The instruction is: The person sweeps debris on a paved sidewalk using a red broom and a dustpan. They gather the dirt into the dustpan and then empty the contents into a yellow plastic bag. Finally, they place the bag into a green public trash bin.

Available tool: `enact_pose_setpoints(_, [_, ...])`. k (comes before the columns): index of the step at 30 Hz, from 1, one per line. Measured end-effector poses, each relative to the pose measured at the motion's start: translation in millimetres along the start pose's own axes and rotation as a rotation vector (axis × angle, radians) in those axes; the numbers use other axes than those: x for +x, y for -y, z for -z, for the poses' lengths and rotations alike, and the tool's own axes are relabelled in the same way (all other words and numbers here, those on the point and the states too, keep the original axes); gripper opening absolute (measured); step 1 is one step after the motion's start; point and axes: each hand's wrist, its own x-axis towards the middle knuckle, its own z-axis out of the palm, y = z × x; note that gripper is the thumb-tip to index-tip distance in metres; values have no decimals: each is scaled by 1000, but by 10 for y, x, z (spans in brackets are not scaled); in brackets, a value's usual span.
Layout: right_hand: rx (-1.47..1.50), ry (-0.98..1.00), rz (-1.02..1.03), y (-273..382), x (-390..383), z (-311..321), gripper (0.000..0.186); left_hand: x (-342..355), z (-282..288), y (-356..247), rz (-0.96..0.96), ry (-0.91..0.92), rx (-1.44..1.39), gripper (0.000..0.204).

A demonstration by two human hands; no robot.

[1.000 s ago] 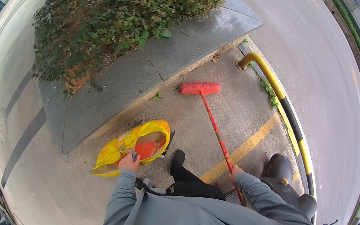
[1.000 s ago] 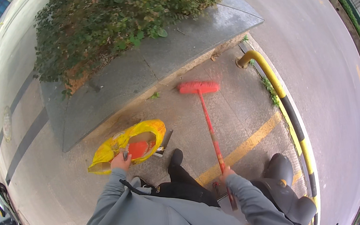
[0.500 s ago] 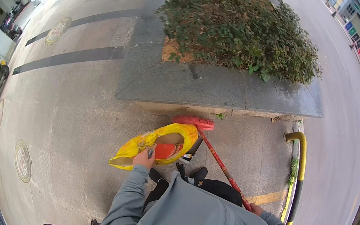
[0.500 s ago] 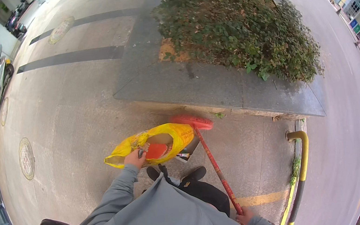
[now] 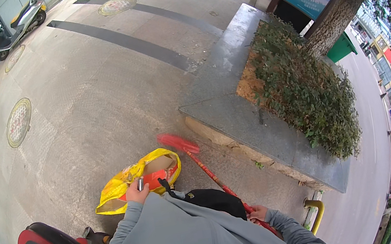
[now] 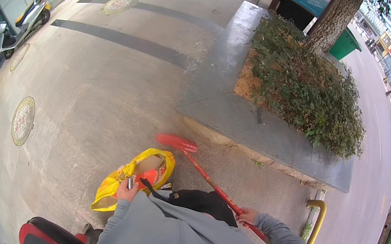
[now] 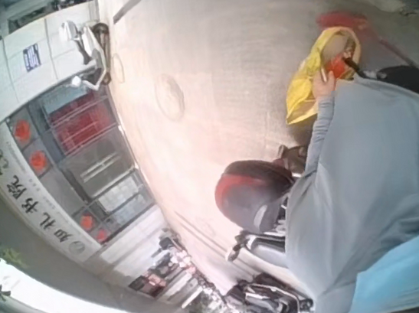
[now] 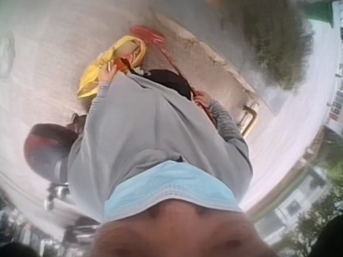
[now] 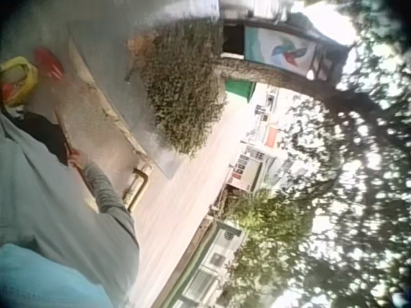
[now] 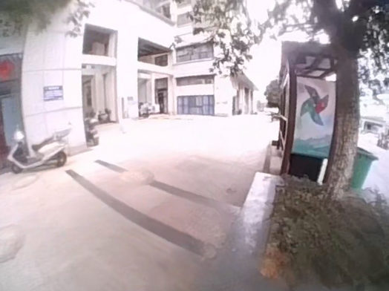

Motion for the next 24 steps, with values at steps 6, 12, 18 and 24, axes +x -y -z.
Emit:
enact_pose_setpoints(6, [-142,14,92,1459,894,-221,12,394,699,95,406,-232,-271,22])
enact_pose_setpoints(12, [-515,-178,235,2404,1632,-297,24,1026,1199,929,326,-516,-143,15])
enact_pose_setpoints(18, [-531,-408,239,3105,2237,-199,26,1892,1832,1400,350,-678,-129,19])
enact_pose_setpoints(24, [-465,-605,219,3690,2960,22,25,2818,2071,1647,506,-713,-10,26])
